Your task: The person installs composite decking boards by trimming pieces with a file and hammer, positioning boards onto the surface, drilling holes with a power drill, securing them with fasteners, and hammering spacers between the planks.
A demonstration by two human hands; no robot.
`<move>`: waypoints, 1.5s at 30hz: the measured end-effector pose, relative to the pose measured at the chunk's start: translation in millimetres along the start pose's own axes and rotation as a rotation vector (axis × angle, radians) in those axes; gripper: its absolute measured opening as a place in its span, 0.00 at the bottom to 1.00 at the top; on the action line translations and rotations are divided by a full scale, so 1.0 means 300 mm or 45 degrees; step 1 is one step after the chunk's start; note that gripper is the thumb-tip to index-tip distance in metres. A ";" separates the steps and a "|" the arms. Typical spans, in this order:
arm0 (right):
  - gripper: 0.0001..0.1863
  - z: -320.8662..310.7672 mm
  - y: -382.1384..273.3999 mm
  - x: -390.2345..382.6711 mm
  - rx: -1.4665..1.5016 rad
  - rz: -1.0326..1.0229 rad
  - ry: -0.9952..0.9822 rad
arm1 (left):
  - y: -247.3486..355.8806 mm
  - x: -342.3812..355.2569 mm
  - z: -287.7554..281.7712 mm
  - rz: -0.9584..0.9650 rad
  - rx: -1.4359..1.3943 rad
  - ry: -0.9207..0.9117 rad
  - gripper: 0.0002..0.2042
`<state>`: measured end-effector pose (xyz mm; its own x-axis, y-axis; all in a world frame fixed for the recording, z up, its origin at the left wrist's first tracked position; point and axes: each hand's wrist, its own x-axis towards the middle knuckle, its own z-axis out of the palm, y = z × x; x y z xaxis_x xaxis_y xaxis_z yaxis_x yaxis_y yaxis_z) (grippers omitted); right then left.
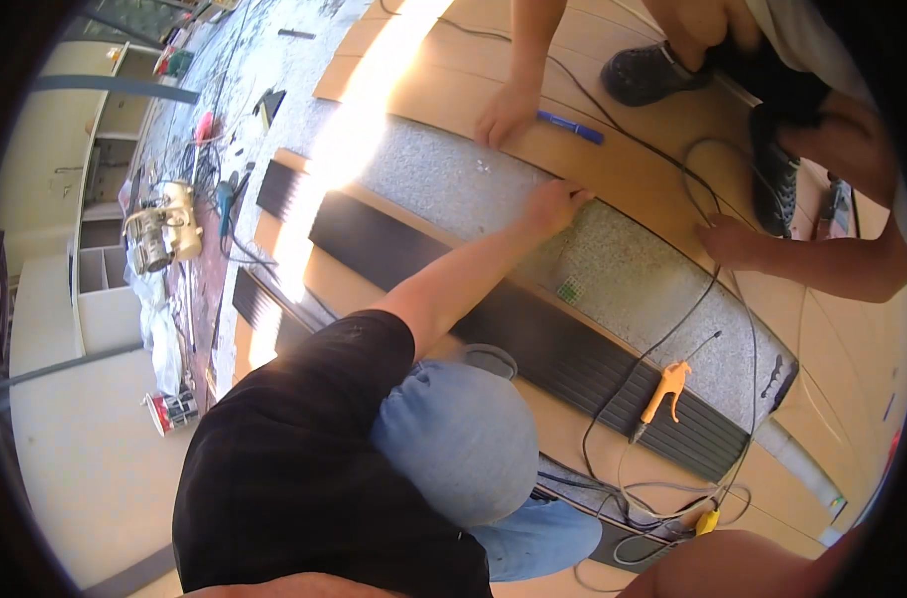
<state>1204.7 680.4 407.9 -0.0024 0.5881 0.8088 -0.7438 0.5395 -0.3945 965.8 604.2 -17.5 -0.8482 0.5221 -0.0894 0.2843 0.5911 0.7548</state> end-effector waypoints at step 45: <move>0.32 -1.516 -0.749 -1.202 -1.091 2.191 -1.923 | -0.726 -2.838 -1.769 -1.416 -0.288 0.760 0.24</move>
<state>1676.8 621.1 6.5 -0.5932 0.1503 -0.7909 0.7326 0.5081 -0.4529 1388.8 -295.4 239.2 -0.6640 -0.5730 -0.4804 -0.7349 0.3820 0.5603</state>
